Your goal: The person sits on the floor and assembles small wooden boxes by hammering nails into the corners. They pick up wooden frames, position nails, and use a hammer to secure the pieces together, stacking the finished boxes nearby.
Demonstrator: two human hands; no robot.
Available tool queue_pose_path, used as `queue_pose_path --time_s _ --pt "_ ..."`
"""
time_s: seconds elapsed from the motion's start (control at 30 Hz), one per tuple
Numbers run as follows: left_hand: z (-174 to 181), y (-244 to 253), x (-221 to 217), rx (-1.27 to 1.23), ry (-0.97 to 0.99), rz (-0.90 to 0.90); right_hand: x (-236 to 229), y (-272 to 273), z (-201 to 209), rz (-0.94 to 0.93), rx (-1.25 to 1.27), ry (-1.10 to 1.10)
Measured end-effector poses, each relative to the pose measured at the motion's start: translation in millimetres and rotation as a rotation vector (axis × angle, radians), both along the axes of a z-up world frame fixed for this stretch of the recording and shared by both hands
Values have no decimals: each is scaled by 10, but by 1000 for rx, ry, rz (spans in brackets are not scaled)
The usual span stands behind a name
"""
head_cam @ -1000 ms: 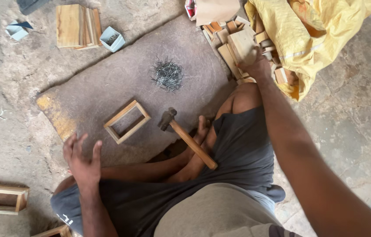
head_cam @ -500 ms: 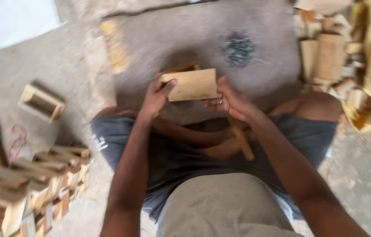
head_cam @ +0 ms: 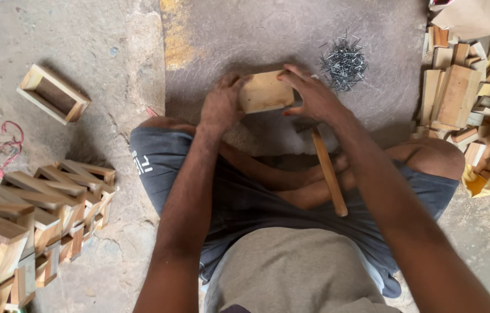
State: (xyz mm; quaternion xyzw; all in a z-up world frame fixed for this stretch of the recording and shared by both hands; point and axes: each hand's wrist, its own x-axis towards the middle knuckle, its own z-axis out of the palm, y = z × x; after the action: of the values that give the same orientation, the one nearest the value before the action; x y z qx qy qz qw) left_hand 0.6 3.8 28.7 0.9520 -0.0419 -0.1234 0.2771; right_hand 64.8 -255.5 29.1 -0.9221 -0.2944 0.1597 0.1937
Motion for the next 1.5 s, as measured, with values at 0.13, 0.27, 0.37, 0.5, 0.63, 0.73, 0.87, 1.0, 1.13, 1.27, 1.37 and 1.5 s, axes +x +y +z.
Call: queue_pose_path --time_s 0.13,0.27,0.37,0.5,0.63,0.73,0.87,1.0,1.13,1.27,1.37,1.5 --pt "90 -3 5 30 -104 -39 133 88 176 20 -158 141" --pt "40 0 29 3 -37 -13 134 51 95 68 -171 131" --pt "-111 24 9 -44 -80 -2 129 -46 -117 68 -97 69" --pt "-276 -61 -178 -99 -377 102 -115 -167 -353 -64 175 -5" --pt "-469 -153 -184 85 -161 233 -517 1 -548 -349 330 -130" --pt "-632 -122 -157 97 -147 253 -604 93 -616 -380 396 -205" --pt "-699 -17 -47 92 -159 247 -491 143 -550 -358 469 -270" --pt "-726 -44 -68 85 -168 236 -526 109 -519 -381 428 -279" --pt "-763 -66 -71 156 -79 238 -556 121 -579 -357 382 -318" --pt "-711 -44 -22 176 -43 208 -523 109 -614 -374 395 -278" --pt "-638 -42 -17 162 -65 194 -514 110 -619 -378 429 -291" --pt "-653 -42 -15 129 -77 226 -501 105 -651 -379 432 -297"
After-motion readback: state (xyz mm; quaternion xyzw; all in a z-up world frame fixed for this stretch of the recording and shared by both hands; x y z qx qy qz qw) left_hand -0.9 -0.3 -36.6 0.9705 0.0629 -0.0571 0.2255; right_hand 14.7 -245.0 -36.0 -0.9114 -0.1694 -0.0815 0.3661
